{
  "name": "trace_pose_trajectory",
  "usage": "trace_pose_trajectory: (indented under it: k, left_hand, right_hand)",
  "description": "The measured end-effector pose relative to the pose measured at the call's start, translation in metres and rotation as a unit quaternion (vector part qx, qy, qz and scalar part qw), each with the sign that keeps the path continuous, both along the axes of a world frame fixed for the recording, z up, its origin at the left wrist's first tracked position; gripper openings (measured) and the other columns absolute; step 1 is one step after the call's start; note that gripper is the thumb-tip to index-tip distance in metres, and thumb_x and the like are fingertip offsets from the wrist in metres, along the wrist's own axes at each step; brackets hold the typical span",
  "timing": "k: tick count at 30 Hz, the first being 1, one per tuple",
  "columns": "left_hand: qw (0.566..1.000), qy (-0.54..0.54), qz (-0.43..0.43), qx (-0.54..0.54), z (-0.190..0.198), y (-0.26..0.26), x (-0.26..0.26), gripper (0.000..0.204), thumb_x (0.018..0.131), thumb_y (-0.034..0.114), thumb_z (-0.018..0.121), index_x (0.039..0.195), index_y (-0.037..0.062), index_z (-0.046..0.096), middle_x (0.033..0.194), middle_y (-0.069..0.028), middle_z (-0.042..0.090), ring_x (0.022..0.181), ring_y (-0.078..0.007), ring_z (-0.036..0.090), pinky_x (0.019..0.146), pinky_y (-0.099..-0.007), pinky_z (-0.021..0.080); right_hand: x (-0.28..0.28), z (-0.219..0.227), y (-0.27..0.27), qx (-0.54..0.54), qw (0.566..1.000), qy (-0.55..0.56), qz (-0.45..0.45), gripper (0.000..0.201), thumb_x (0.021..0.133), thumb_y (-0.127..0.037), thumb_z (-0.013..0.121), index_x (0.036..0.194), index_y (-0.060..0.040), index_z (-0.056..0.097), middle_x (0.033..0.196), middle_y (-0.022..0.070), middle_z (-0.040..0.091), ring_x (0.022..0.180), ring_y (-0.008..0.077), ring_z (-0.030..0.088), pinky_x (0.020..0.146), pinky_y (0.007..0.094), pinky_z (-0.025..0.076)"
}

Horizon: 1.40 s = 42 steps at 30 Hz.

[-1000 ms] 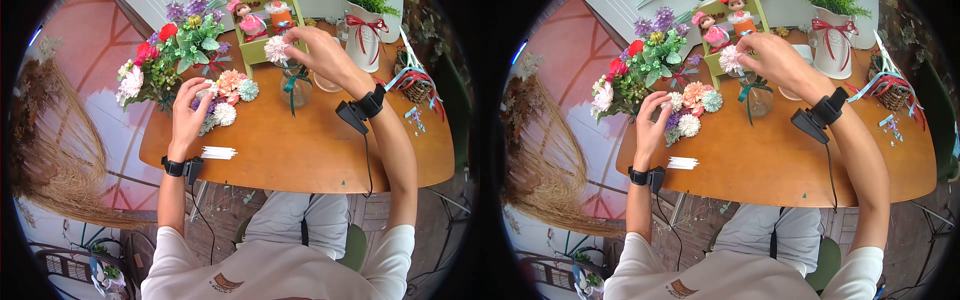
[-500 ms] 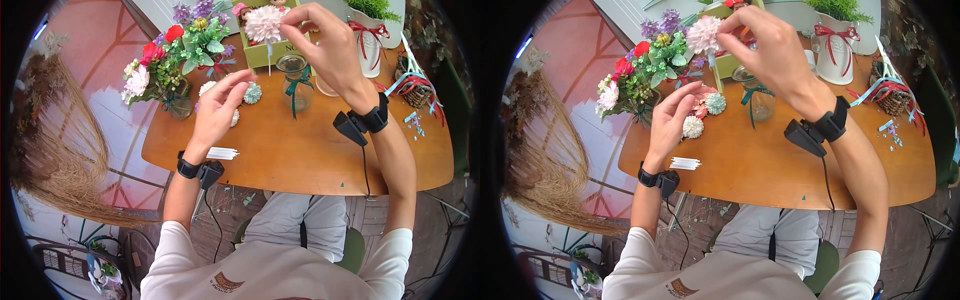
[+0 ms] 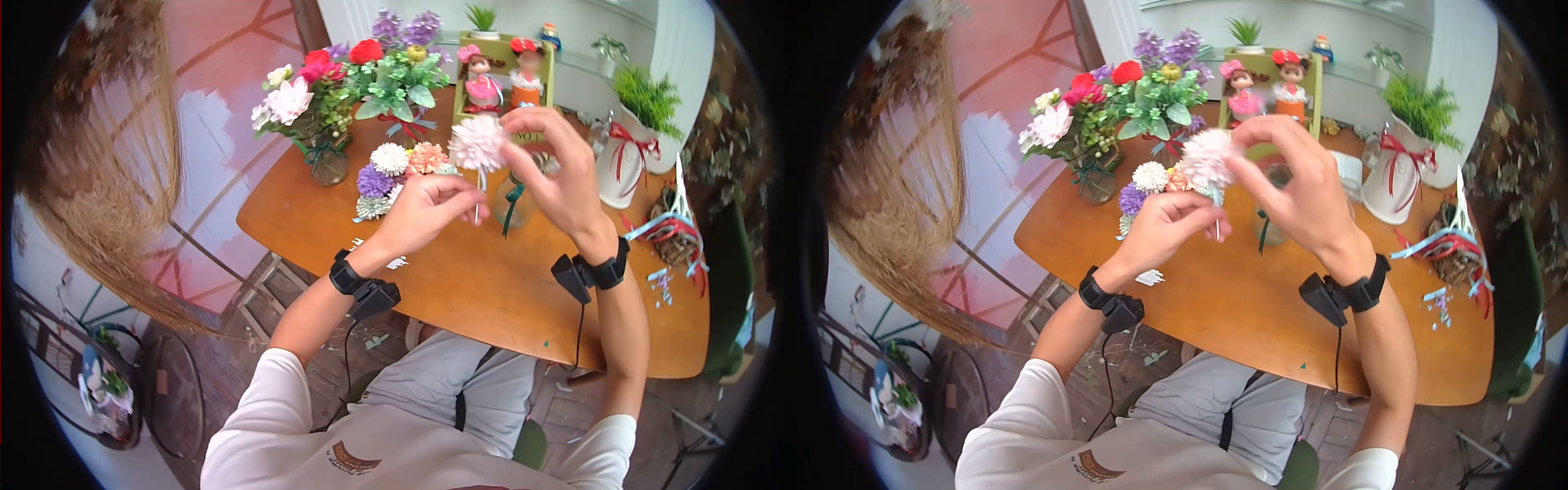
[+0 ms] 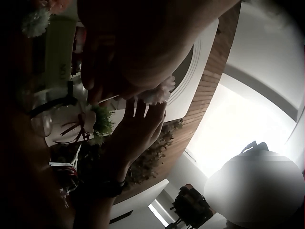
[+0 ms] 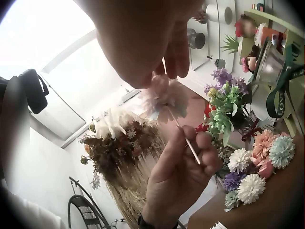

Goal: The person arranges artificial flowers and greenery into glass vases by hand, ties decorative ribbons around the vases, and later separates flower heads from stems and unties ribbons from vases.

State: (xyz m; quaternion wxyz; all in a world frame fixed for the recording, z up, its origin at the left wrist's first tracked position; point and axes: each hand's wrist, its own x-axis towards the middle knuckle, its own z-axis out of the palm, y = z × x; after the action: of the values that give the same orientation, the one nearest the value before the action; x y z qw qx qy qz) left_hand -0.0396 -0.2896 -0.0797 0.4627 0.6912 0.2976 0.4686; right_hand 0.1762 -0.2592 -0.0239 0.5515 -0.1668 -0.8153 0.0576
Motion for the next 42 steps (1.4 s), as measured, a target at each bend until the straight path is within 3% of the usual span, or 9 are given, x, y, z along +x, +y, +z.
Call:
trace_pose_trajectory:
  k: [3, 8, 13, 17, 24, 26, 27, 36, 42]
  left_hand:
    - [0.998, 0.03, 0.04, 0.035, -0.013, -0.007, -0.011, 0.02, 0.1, 0.015, 0.062, 0.103, -0.0013, 0.072, 0.086, -0.004, 0.072, 0.078, -0.0097, 0.067, 0.072, -0.0265, 0.053]
    - [0.968, 0.156, 0.117, 0.155, -0.025, -0.022, -0.038, 0.016, 0.097, 0.011, 0.064, 0.105, -0.0005, 0.073, 0.087, -0.0076, 0.074, 0.077, -0.0133, 0.068, 0.071, -0.0288, 0.054]
    - [0.922, 0.209, 0.183, 0.268, -0.048, -0.031, -0.079, 0.019, 0.093, 0.017, 0.067, 0.097, -0.0007, 0.073, 0.09, -0.0137, 0.072, 0.083, -0.0319, 0.068, 0.076, -0.0399, 0.054]
    - [0.896, 0.261, 0.218, 0.286, -0.077, -0.025, -0.127, 0.017, 0.093, 0.015, 0.067, 0.095, 0.0004, 0.073, 0.091, -0.0128, 0.071, 0.088, -0.031, 0.066, 0.079, -0.0403, 0.053]
    - [0.889, 0.325, 0.193, 0.26, -0.099, -0.015, -0.164, 0.016, 0.094, 0.014, 0.065, 0.098, 0.0011, 0.074, 0.101, -0.0093, 0.067, 0.099, -0.028, 0.062, 0.089, -0.0386, 0.05]
    - [0.894, 0.318, 0.182, 0.258, -0.103, -0.013, -0.166, 0.016, 0.094, 0.014, 0.065, 0.098, 0.001, 0.073, 0.104, -0.0088, 0.067, 0.1, -0.0278, 0.061, 0.09, -0.0388, 0.05]
    - [0.896, 0.306, 0.187, 0.263, -0.106, -0.013, -0.166, 0.016, 0.094, 0.014, 0.065, 0.099, 0.0014, 0.073, 0.106, -0.0086, 0.066, 0.102, -0.0277, 0.061, 0.091, -0.039, 0.05]
    - [0.905, 0.276, 0.171, 0.273, -0.097, -0.023, -0.167, 0.016, 0.092, 0.014, 0.067, 0.095, -0.0004, 0.072, 0.103, -0.0086, 0.069, 0.103, -0.0267, 0.062, 0.092, -0.0388, 0.05]
    - [0.919, 0.261, 0.134, 0.264, -0.099, -0.024, -0.17, 0.015, 0.089, 0.014, 0.07, 0.091, -0.0005, 0.073, 0.102, -0.0076, 0.071, 0.103, -0.0265, 0.063, 0.091, -0.0382, 0.051]
  right_hand:
    - [-0.002, 0.002, -0.011, -0.16, 0.984, -0.083, 0.004, 0.068, 0.082, -0.027, 0.081, 0.14, -0.0057, 0.052, 0.125, 0.0176, 0.064, 0.114, 0.0271, 0.064, 0.086, 0.0369, 0.057]
    - [-0.018, -0.011, -0.023, -0.151, 0.964, -0.217, -0.014, 0.033, 0.088, -0.023, 0.075, 0.112, -0.002, 0.067, 0.103, 0.0134, 0.071, 0.093, 0.0298, 0.069, 0.081, 0.0361, 0.055]
    - [-0.036, -0.025, -0.026, -0.195, 0.951, -0.232, -0.068, 0.02, 0.091, -0.019, 0.071, 0.1, -0.001, 0.068, 0.092, 0.0118, 0.07, 0.081, 0.0275, 0.068, 0.073, 0.0374, 0.054]
    - [-0.054, -0.028, -0.02, -0.267, 0.926, -0.249, -0.097, 0.02, 0.092, -0.019, 0.07, 0.1, -0.0004, 0.068, 0.093, 0.0134, 0.07, 0.082, 0.0299, 0.068, 0.074, 0.0378, 0.054]
    - [-0.099, -0.072, 0.018, -0.21, 0.908, -0.344, -0.117, 0.037, 0.089, -0.022, 0.073, 0.117, -0.0001, 0.063, 0.109, 0.0214, 0.067, 0.098, 0.0392, 0.066, 0.085, 0.046, 0.053]
    - [-0.117, -0.082, 0.027, -0.009, 0.959, -0.235, -0.161, 0.049, 0.088, -0.022, 0.075, 0.127, 0.0007, 0.056, 0.125, 0.025, 0.06, 0.108, 0.0425, 0.061, 0.092, 0.0464, 0.052]
    - [-0.119, -0.08, 0.027, -0.026, 0.955, -0.247, -0.164, 0.054, 0.089, -0.019, 0.073, 0.133, 0.0011, 0.05, 0.132, 0.0257, 0.053, 0.115, 0.0447, 0.056, 0.096, 0.0471, 0.05]
    - [-0.105, -0.091, 0.015, -0.184, 0.894, -0.381, -0.147, 0.031, 0.091, -0.009, 0.067, 0.119, 0.0004, 0.06, 0.116, 0.0225, 0.061, 0.089, 0.0429, 0.067, 0.079, 0.0473, 0.057]
    - [-0.113, -0.091, 0.013, -0.16, 0.909, -0.366, -0.122, 0.039, 0.091, -0.009, 0.067, 0.127, -0.0015, 0.056, 0.123, 0.0199, 0.061, 0.095, 0.042, 0.067, 0.082, 0.0462, 0.057]
